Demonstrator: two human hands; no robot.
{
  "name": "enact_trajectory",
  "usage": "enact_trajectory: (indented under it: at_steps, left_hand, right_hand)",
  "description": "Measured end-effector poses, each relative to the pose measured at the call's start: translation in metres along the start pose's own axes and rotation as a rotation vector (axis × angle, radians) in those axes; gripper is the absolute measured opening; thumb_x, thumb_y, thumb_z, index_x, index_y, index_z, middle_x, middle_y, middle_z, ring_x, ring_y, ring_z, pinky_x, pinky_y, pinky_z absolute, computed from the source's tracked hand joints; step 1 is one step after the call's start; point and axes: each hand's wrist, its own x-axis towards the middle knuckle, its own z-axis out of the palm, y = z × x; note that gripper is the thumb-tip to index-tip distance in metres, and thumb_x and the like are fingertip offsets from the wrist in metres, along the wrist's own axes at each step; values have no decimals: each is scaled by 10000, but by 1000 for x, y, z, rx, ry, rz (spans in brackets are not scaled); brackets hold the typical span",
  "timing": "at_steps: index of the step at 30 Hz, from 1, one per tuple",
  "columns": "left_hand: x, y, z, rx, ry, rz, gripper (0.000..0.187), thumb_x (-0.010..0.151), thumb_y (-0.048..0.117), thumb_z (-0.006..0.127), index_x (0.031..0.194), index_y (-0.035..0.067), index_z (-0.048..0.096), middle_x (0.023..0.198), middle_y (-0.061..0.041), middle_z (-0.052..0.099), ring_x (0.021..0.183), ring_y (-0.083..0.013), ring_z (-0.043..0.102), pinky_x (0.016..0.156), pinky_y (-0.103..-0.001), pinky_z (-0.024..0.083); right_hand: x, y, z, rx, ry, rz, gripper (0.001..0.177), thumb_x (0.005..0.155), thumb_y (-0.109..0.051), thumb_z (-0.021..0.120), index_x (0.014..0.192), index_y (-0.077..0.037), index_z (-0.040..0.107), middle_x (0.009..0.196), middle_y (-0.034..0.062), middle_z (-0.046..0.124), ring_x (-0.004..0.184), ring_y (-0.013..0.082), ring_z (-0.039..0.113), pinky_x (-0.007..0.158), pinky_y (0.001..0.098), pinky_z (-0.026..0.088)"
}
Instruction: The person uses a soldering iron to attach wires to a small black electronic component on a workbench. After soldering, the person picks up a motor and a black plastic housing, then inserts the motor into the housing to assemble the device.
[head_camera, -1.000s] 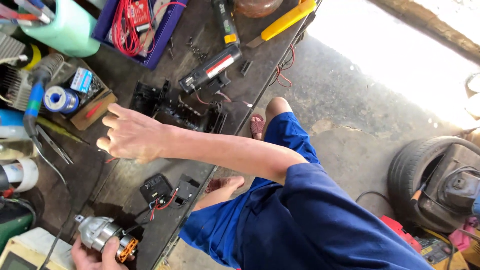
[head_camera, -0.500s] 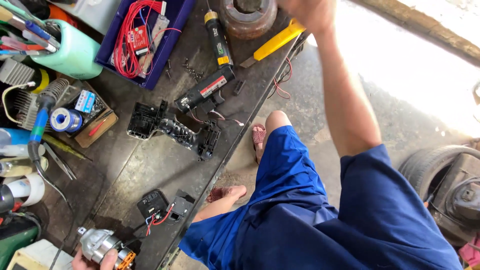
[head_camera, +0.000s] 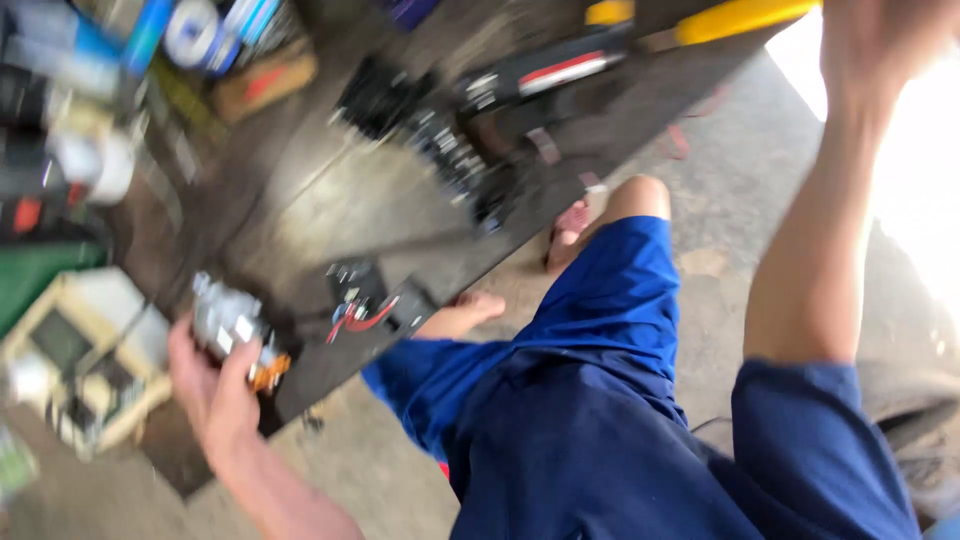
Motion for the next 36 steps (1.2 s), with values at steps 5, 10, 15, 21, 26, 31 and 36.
enact_trajectory:
  at_steps: [5, 10, 15, 21, 26, 31, 36]
  left_hand:
    - [-5, 18, 2, -18, -50, 53, 620, 809, 182, 725, 1377, 47, 517, 1186, -134, 627, 1038, -217, 598, 856, -324, 507]
    - [-4, 16, -2, -131, -100, 49, 704, 777, 288, 776, 1381, 53, 501, 1190, -146, 620, 1032, -221, 607, 822, -308, 514]
    - [-3, 9, -6, -222, -133, 67, 708, 764, 248, 787, 1384, 61, 502, 1219, -142, 618, 1077, -223, 611, 866, -308, 528]
    - [-4, -4, -17, -330, -147, 18, 687, 755, 214, 771, 1379, 81, 514, 1150, -82, 638, 977, -173, 616, 785, -304, 526]
    - [-11, -13, -23, -453, -120, 41, 707, 732, 264, 808, 1364, 100, 535, 1113, -65, 653, 925, -162, 635, 742, -289, 536]
    - [-25, -25, -30, -462, -91, 64, 768, 721, 314, 830, 1394, 90, 533, 1151, -41, 649, 971, -148, 643, 778, -273, 539]
    - [-37, -10, -26, -479, -124, 94, 772, 733, 328, 849, 1382, 72, 518, 1166, -76, 653, 981, -168, 654, 784, -278, 561]
  right_hand:
    - [-38, -106, 78, 68, -103, 47, 307, 1004, 75, 796, 1281, 69, 664, 1263, 211, 671, 1163, 339, 661, 973, 426, 505]
    - [-57, -168, 128, -293, -113, -315, 655, 791, -488, 1033, 1121, 4, 754, 1032, 100, 763, 1072, 312, 610, 968, 481, 379]
    - [-59, -183, 161, -445, -164, -343, 661, 791, -386, 946, 1255, -1, 674, 1012, 73, 733, 1073, 291, 572, 941, 487, 383]
    - [-72, -191, 174, -291, -207, -343, 571, 794, -141, 833, 1296, 55, 644, 1003, 124, 721, 1075, 323, 601, 1015, 510, 402]
    - [-91, -215, 176, -153, -222, -407, 532, 832, -113, 806, 1287, 86, 615, 1052, 164, 722, 1042, 351, 639, 977, 541, 405]
    - [-101, -232, 172, -99, -259, -448, 507, 811, -203, 919, 1188, 57, 702, 976, 117, 714, 998, 290, 679, 970, 489, 404]
    - [-109, -208, 152, 162, -290, -457, 611, 973, -352, 840, 1340, 73, 600, 1369, 281, 612, 1292, 474, 590, 1127, 599, 490]
